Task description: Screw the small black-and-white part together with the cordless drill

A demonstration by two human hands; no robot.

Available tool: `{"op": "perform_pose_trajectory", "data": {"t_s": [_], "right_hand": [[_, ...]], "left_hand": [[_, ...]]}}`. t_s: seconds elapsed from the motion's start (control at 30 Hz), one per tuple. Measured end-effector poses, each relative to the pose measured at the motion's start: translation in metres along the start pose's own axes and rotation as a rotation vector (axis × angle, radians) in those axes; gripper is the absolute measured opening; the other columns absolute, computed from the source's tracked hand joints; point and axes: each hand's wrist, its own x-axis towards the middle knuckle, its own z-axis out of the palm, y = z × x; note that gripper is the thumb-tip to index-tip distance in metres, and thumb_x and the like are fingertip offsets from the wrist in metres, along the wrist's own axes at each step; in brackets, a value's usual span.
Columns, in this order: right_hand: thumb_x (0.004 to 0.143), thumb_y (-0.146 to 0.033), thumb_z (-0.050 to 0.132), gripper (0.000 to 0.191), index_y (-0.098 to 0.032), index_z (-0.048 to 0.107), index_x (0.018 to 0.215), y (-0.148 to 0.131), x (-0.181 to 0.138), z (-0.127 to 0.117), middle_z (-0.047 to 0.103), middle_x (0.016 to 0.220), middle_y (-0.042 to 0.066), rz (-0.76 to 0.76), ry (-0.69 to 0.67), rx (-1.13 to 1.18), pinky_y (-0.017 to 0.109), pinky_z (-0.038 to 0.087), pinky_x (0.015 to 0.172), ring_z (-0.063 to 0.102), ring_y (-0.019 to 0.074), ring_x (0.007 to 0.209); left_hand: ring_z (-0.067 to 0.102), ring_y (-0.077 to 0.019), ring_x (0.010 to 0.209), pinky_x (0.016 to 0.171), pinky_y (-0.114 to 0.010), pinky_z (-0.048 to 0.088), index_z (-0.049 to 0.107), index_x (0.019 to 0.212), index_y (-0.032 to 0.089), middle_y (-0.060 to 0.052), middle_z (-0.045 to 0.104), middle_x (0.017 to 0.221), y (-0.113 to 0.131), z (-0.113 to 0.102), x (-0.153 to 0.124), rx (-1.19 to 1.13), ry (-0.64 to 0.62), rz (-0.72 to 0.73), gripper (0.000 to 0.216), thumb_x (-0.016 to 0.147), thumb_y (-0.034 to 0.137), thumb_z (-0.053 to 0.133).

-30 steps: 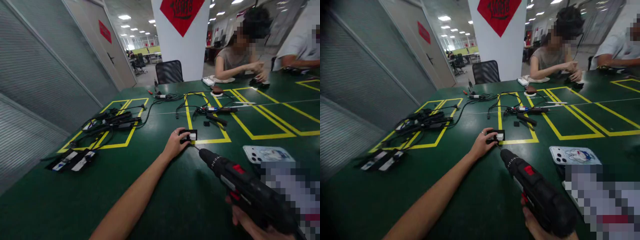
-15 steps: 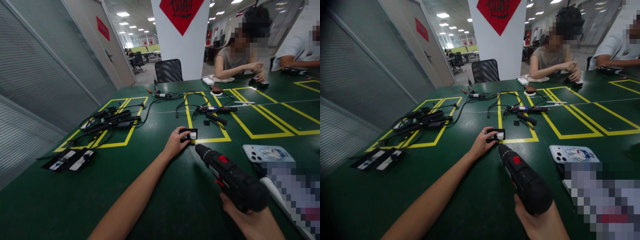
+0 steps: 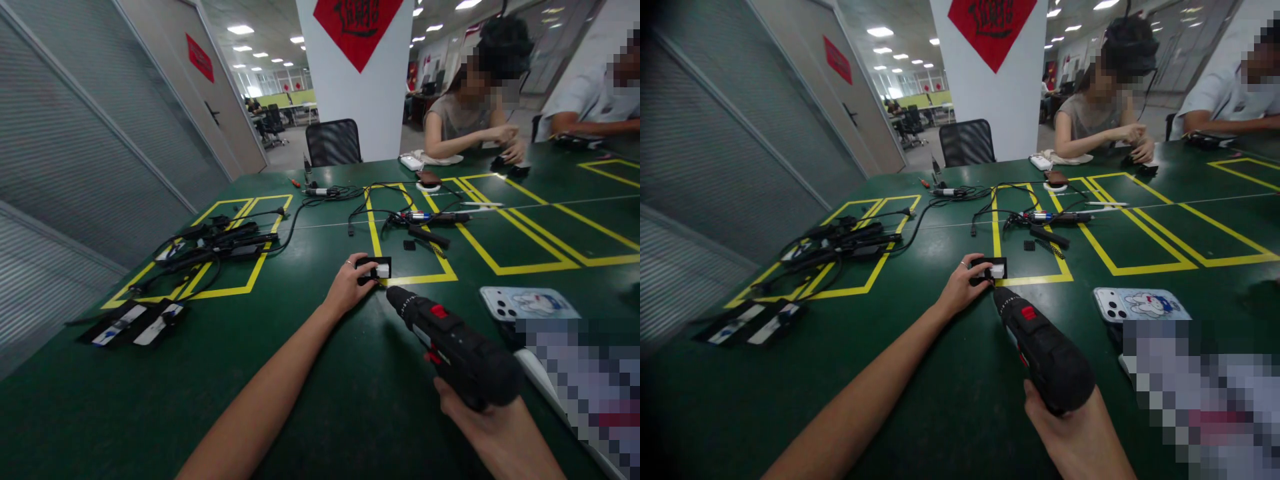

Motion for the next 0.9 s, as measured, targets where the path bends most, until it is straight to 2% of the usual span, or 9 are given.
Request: {"op": "perform_pose_trajectory", "data": {"t_s": [0.13, 0.2, 0.27, 0.4, 0.47, 0.8, 0.9], "right_hand": [[0.071, -0.041, 0.064, 0.039, -0.014, 0.069, 0.098, -0.002, 0.0, 0.001, 0.074, 0.085, 0.007, -0.021, -0.024, 0.008, 0.031, 0.055, 0.082, 0.07, 0.0241, 0.082], [0.072, -0.04, 0.063, 0.039, -0.014, 0.068, 0.101, -0.001, 0.0, 0.002, 0.074, 0.091, 0.008, -0.036, -0.036, 0.003, 0.032, 0.053, 0.086, 0.07, 0.0243, 0.085], [0.073, -0.039, 0.062, 0.04, -0.013, 0.067, 0.103, 0.001, -0.001, 0.002, 0.074, 0.095, 0.009, -0.043, -0.054, -0.008, 0.031, 0.055, 0.082, 0.07, 0.0245, 0.086], [0.074, -0.04, 0.061, 0.042, -0.011, 0.066, 0.104, 0.007, -0.001, 0.002, 0.073, 0.097, 0.012, -0.013, -0.081, -0.091, 0.029, 0.056, 0.06, 0.07, 0.027, 0.084], [0.075, -0.042, 0.06, 0.043, -0.01, 0.066, 0.102, 0.01, -0.002, 0.002, 0.073, 0.098, 0.013, -0.011, -0.076, -0.122, 0.028, 0.055, 0.055, 0.07, 0.0281, 0.086], [0.072, -0.034, 0.063, 0.027, -0.016, 0.072, 0.091, 0.012, -0.001, 0.003, 0.073, 0.072, 0.005, -0.086, -0.054, -0.088, 0.025, 0.053, 0.047, 0.071, 0.0251, 0.07], [0.07, -0.033, 0.065, 0.028, -0.016, 0.073, 0.091, 0.012, -0.002, 0.003, 0.074, 0.075, 0.005, -0.085, -0.032, -0.096, 0.026, 0.055, 0.052, 0.071, 0.0261, 0.075]], "left_hand": [[0.054, -0.0239, 0.116, 0.103, -0.045, 0.046, 0.061, 0.117, 0.028, -0.007, 0.046, 0.132, -0.001, 0.0, 0.0, -0.014, 0.0, 0.006, 0.04, 0.079, 0.018, 0.068], [0.054, -0.0236, 0.116, 0.103, -0.044, 0.046, 0.061, 0.117, 0.028, -0.006, 0.046, 0.131, -0.002, 0.0, 0.0, -0.014, -0.002, 0.003, 0.04, 0.079, 0.018, 0.068], [0.054, -0.0233, 0.115, 0.103, -0.043, 0.047, 0.061, 0.116, 0.027, -0.006, 0.045, 0.131, -0.001, 0.0, 0.0, -0.015, -0.001, -0.001, 0.039, 0.079, 0.019, 0.069], [0.055, -0.0225, 0.115, 0.102, -0.042, 0.047, 0.061, 0.116, 0.027, -0.005, 0.045, 0.131, -0.001, 0.0, -0.001, -0.014, 0.009, -0.007, 0.038, 0.08, 0.02, 0.069], [0.055, -0.0224, 0.115, 0.103, -0.041, 0.047, 0.061, 0.115, 0.027, -0.006, 0.045, 0.131, 0.0, 0.0, -0.001, -0.012, 0.012, -0.007, 0.037, 0.08, 0.02, 0.068], [0.055, -0.0232, 0.115, 0.102, -0.044, 0.048, 0.062, 0.115, 0.028, -0.005, 0.047, 0.13, -0.001, 0.001, 0.0, -0.027, 0.016, 0.002, 0.04, 0.078, 0.017, 0.07], [0.055, -0.0227, 0.115, 0.102, -0.043, 0.047, 0.062, 0.116, 0.028, -0.005, 0.047, 0.13, -0.002, 0.001, 0.001, -0.028, 0.016, 0.004, 0.04, 0.077, 0.016, 0.07]]}}
